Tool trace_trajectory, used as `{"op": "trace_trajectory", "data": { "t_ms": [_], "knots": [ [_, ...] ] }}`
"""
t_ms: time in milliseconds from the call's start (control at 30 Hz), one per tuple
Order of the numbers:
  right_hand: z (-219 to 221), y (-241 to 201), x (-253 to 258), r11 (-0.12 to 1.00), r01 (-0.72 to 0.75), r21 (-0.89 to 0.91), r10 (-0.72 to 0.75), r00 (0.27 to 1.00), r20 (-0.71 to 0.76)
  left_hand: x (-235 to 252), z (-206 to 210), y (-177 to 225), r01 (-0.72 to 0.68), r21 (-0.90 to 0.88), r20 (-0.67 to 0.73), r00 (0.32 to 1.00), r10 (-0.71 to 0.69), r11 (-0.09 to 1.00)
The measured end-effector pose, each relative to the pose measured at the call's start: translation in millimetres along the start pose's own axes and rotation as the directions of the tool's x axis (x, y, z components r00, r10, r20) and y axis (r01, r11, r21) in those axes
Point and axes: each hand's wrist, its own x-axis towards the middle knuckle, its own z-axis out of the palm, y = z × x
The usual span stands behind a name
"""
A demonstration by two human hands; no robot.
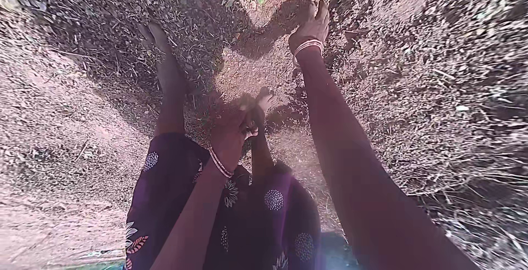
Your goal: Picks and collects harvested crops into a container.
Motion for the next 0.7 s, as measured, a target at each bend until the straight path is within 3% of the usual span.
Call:
{"op": "trace_trajectory", "data": {
  "t_ms": [67,100,167,233,300,367,467,533,567,633,700],
  "knots": [
    [19.7,11.3,16.3,0.984,-0.146,-0.102,0.147,0.989,0.001,-1.7,2.7,-3.2,0.006,0.042,0.029,1.000,-0.007,0.999],
    [28.1,10.3,10.8,0.984,-0.130,-0.121,0.138,0.989,0.055,-1.5,1.9,-4.0,0.007,0.053,0.021,1.000,-0.008,0.999],
    [39.1,1.7,-17.1,0.994,0.077,0.072,-0.088,0.980,0.177,-2.1,0.7,-3.9,-0.003,0.060,-0.031,1.000,0.005,0.998],
    [51.6,-2.7,-38.7,0.862,0.372,0.346,-0.447,0.878,0.172,-1.0,2.4,1.0,-0.020,0.050,-0.108,0.994,0.025,0.999],
    [33.9,-14.1,-65.5,0.798,0.461,0.388,-0.563,0.799,0.209,-2.1,0.9,3.4,-0.032,0.045,-0.138,0.990,0.038,0.998],
    [17.1,-16.9,-66.4,0.859,0.425,0.285,-0.478,0.866,0.151,-3.4,-0.2,2.3,-0.043,0.059,-0.119,0.992,0.050,0.997],
    [5.7,-8.7,-13.5,0.990,0.135,0.030,-0.136,0.990,0.024,-1.7,-2.5,-0.4,-0.061,0.082,-0.120,0.990,0.071,0.995],
    [11.0,8.9,19.7,0.995,-0.068,-0.068,0.068,0.998,-0.007,-1.4,-2.6,-0.6,-0.057,0.087,-0.133,0.989,0.068,0.995],
    [13.3,16.5,26.0,0.992,-0.105,-0.067,0.108,0.993,0.044,-1.2,-1.6,0.7,-0.050,0.090,-0.134,0.989,0.062,0.995],
    [6.3,24.4,14.0,0.999,-0.005,0.035,-0.003,0.978,0.208,-1.6,0.2,2.8,-0.046,0.085,-0.144,0.988,0.058,0.995],
    [-5.3,34.4,2.4,0.938,0.143,0.315,-0.251,0.908,0.335,-2.7,0.2,4.8,-0.059,0.074,-0.142,0.987,0.069,0.995]
  ]
}}
